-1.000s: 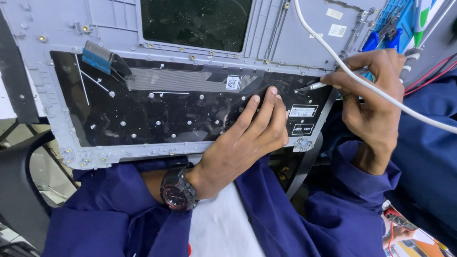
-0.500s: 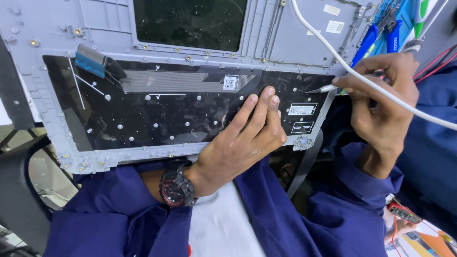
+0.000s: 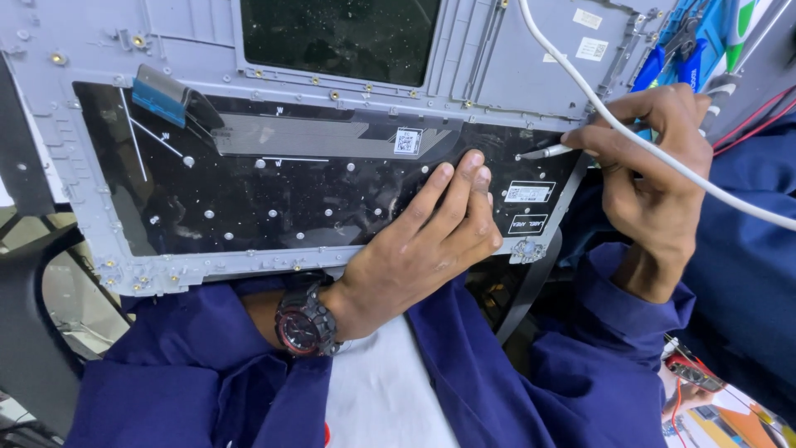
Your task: Cleaning the internal keyboard tray of a laptop and then reassembling the keyboard assembly.
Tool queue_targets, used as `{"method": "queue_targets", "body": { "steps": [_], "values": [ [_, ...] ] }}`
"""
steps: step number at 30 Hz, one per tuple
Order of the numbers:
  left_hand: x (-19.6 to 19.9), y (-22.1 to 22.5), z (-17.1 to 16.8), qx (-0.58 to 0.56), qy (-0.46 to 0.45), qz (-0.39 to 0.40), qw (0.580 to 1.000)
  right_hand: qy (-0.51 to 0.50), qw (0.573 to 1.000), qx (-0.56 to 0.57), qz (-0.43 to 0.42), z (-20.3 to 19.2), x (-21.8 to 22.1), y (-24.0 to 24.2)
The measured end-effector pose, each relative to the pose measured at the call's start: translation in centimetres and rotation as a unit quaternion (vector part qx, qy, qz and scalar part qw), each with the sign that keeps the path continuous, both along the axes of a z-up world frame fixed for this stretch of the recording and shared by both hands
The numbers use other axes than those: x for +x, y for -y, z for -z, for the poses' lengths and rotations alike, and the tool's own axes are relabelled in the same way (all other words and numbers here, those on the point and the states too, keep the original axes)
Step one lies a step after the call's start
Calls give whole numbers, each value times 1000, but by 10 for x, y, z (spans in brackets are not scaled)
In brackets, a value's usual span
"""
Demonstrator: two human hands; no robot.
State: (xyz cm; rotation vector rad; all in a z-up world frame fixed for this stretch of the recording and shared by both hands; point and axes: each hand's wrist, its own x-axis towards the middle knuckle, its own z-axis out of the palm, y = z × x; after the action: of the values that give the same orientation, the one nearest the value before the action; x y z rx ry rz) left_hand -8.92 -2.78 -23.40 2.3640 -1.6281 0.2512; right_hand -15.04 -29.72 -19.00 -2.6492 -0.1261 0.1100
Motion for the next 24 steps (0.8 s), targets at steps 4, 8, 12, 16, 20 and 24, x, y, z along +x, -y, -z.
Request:
{"method": "queue_targets", "body": {
  "steps": [4, 8, 12, 16, 20, 24],
  "values": [
    [2, 0, -2, 8, 4, -4, 1000, -11, 985, 166, -39, -17, 6, 0],
    [3, -3, -3, 21, 36, -12, 999, -34, 992, 102, 63, -24, -16, -11],
    [-3, -3, 4, 41, 47, -14, 998, -7, 991, 77, 109, -12, -56, -1],
    [-2, -3, 2, 78, 50, 13, 996, 25, 993, 26, 110, -13, -62, -25],
    [0, -3, 0, 71, 61, -1, 996, 46, 985, 76, 145, -12, -56, -42],
    [1, -3, -1, 59, 63, -1, 996, 55, 989, 65, 120, -8, -46, -38]
  ]
}}
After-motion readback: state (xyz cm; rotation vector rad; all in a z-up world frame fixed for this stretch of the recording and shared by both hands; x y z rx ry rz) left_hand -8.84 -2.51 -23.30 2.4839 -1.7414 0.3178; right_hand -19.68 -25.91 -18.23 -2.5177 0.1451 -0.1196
